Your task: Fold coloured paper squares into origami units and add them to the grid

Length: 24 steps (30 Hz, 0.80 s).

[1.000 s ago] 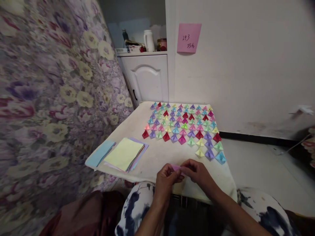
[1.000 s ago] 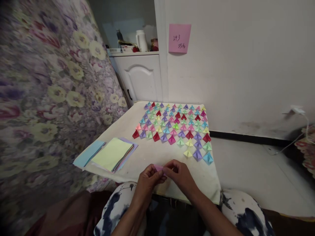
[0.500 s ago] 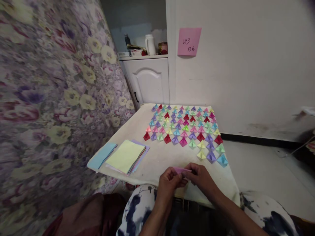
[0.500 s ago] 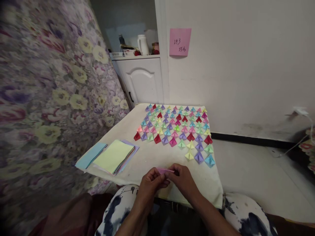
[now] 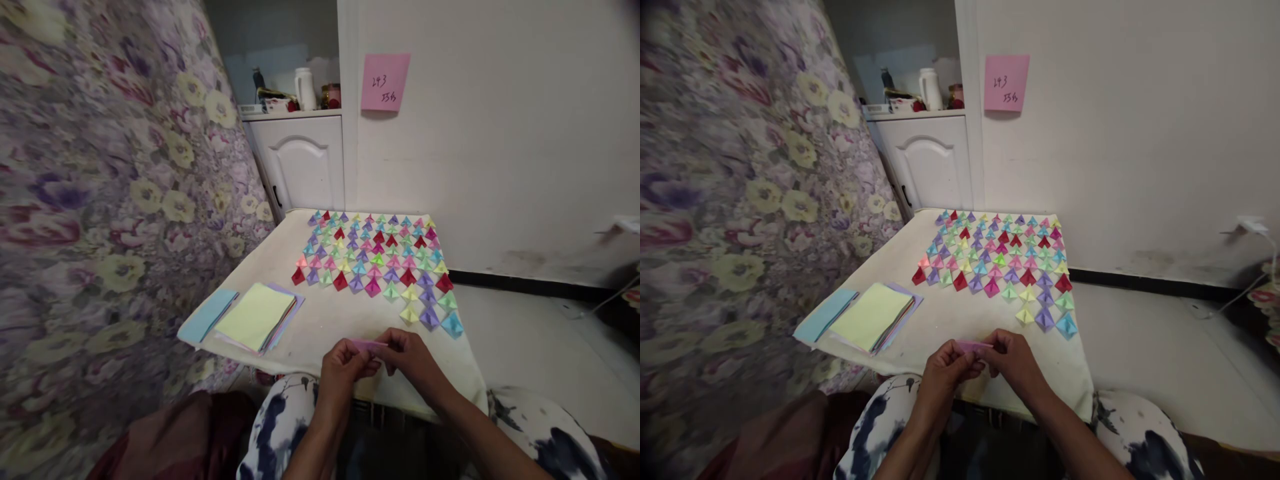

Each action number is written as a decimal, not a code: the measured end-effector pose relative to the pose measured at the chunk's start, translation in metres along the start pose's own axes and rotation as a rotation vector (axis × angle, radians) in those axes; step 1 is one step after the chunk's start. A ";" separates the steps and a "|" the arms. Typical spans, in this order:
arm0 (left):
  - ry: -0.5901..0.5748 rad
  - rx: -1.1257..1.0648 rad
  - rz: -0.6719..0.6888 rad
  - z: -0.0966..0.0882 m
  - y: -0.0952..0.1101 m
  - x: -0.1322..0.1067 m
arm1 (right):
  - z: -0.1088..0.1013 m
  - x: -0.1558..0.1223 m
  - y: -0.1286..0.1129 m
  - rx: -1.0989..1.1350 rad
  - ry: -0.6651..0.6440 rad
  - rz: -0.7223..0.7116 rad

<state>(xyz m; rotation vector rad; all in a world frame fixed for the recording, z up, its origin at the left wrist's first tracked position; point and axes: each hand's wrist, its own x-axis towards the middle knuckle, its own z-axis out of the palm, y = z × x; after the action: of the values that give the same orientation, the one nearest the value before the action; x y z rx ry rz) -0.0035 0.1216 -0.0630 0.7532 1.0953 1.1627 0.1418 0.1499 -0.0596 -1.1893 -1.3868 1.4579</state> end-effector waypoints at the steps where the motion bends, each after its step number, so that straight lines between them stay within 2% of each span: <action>1: 0.000 0.001 0.006 0.000 0.000 0.000 | 0.000 0.000 0.000 0.005 -0.002 -0.003; 10: -0.048 -0.020 0.020 0.001 0.000 -0.001 | 0.003 0.000 0.000 -0.089 0.012 -0.005; 15: -0.020 0.030 0.021 0.001 0.001 -0.001 | 0.002 -0.003 -0.004 -0.195 0.029 -0.029; 18: -0.004 0.026 0.020 0.001 0.000 0.000 | -0.001 -0.005 -0.011 -0.303 0.097 -0.087; 21: 0.021 0.045 0.014 0.001 -0.001 0.001 | -0.004 -0.008 -0.018 -0.371 0.166 -0.219; 24: 0.018 0.056 0.012 0.001 -0.002 0.002 | -0.004 -0.011 -0.022 -0.433 0.182 -0.328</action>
<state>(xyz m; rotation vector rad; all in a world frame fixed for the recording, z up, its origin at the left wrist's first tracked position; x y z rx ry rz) -0.0022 0.1228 -0.0649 0.7947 1.1435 1.1552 0.1467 0.1426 -0.0363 -1.2449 -1.7239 0.8253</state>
